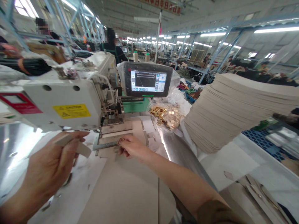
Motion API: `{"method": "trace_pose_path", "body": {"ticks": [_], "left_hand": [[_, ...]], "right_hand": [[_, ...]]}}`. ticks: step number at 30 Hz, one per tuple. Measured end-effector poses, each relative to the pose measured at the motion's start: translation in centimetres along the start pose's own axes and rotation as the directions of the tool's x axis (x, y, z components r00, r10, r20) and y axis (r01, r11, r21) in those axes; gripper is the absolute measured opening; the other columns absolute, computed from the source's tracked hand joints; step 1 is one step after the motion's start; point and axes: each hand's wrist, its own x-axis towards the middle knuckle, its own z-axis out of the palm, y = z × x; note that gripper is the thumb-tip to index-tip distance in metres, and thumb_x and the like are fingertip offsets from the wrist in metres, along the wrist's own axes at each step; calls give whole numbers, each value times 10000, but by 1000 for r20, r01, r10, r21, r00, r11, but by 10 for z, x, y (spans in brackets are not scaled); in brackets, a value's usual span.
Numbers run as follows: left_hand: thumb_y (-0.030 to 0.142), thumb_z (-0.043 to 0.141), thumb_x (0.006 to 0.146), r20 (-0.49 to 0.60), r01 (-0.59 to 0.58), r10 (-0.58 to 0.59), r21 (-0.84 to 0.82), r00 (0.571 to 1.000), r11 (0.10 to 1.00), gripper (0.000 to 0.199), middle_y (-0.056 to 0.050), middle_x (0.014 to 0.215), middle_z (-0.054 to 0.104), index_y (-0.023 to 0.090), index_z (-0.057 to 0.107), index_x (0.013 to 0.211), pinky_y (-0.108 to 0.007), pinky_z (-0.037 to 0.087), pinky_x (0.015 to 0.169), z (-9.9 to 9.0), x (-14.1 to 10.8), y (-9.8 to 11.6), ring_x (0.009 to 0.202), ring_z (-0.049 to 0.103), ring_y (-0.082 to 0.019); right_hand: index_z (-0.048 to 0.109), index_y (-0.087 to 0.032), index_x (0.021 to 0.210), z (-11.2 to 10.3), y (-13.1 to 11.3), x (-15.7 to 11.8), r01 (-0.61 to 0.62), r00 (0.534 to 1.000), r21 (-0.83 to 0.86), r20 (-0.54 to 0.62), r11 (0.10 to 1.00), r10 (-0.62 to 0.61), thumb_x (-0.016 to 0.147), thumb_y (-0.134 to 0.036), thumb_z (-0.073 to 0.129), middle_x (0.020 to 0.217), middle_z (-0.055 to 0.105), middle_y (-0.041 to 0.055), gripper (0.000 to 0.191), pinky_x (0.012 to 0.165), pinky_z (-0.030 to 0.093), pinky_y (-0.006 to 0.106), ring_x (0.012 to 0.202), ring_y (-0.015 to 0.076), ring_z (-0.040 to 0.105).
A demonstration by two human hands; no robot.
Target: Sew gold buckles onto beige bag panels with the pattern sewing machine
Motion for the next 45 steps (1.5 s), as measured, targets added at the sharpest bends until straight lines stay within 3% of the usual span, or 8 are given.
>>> {"method": "trace_pose_path", "body": {"ticks": [5, 14, 19, 27, 32, 38, 42, 45], "left_hand": [[302, 355, 987, -70, 30, -42, -168, 997, 985, 228, 23, 750, 606, 284, 560, 1084, -325, 518, 718, 4, -9, 9, 706, 601, -163], [146, 417, 948, -80, -250, 241, -142, 967, 958, 243, -36, 985, 648, 226, 529, 1148, -279, 513, 805, 21, -15, -4, 865, 634, -145], [106, 437, 930, -46, -285, 281, -159, 959, 945, 277, -46, 1010, 675, 233, 519, 1163, -271, 518, 847, 27, -21, -3, 953, 647, -157], [88, 434, 924, -87, -299, 288, -167, 954, 940, 281, -50, 988, 680, 215, 529, 1156, -282, 526, 850, 27, -21, 0, 935, 647, -158], [75, 436, 920, -90, -337, 327, -136, 941, 932, 286, -57, 1010, 694, 196, 536, 1159, -256, 538, 811, 30, -19, -1, 933, 658, -152], [134, 450, 950, -104, -198, 180, -198, 978, 960, 239, -36, 1005, 683, 208, 570, 1142, -253, 546, 829, 42, -21, -11, 874, 678, -129], [223, 440, 973, -25, -32, 25, -367, 999, 930, 234, -33, 1017, 647, 214, 579, 1161, -252, 588, 754, 53, -27, -15, 775, 710, -118], [326, 444, 975, 46, 133, -127, -527, 991, 840, 247, -53, 1068, 637, 207, 595, 1130, -290, 623, 749, 59, -29, -14, 790, 727, -146]], "right_hand": [[524, -184, 824, 0, -1, -1, -10, 1000, 77, 14, 997, 9, 846, -215, 497, 578, 579, -39, 47, 384, 199, 170, 413, 61, 393], [505, -185, 813, 2, 0, -1, 47, 998, -54, 44, 997, -45, 884, -199, 451, 605, 583, -38, 90, 385, 262, 165, 426, 62, 420], [516, -182, 826, 2, 2, 2, 76, 997, -139, 37, 987, -71, 917, -169, 403, 581, 561, -51, 146, 392, 301, 162, 415, 59, 421], [535, -178, 878, 1, 4, 3, 116, 993, -231, 50, 966, -107, 921, -127, 395, 562, 558, -60, 155, 401, 297, 172, 404, 65, 423], [572, -169, 918, 0, 9, 5, 243, 969, -356, 50, 902, -241, 916, -88, 411, 585, 574, -57, 180, 485, 357, 179, 468, 72, 474], [554, -158, 1160, -3, 8, 3, 336, 933, -471, 48, 816, -356, 896, -60, 419, 631, 604, -46, 313, 583, 407, 211, 559, 101, 527], [537, -166, 1160, -3, 6, 1, 323, 942, -447, 68, 834, -328, 909, -90, 412, 649, 609, -46, 291, 569, 394, 210, 539, 96, 504], [535, -187, 1068, -1, 3, 0, 275, 960, -389, 63, 879, -272, 881, -82, 416, 645, 592, -55, 245, 535, 370, 197, 518, 87, 485]]}}
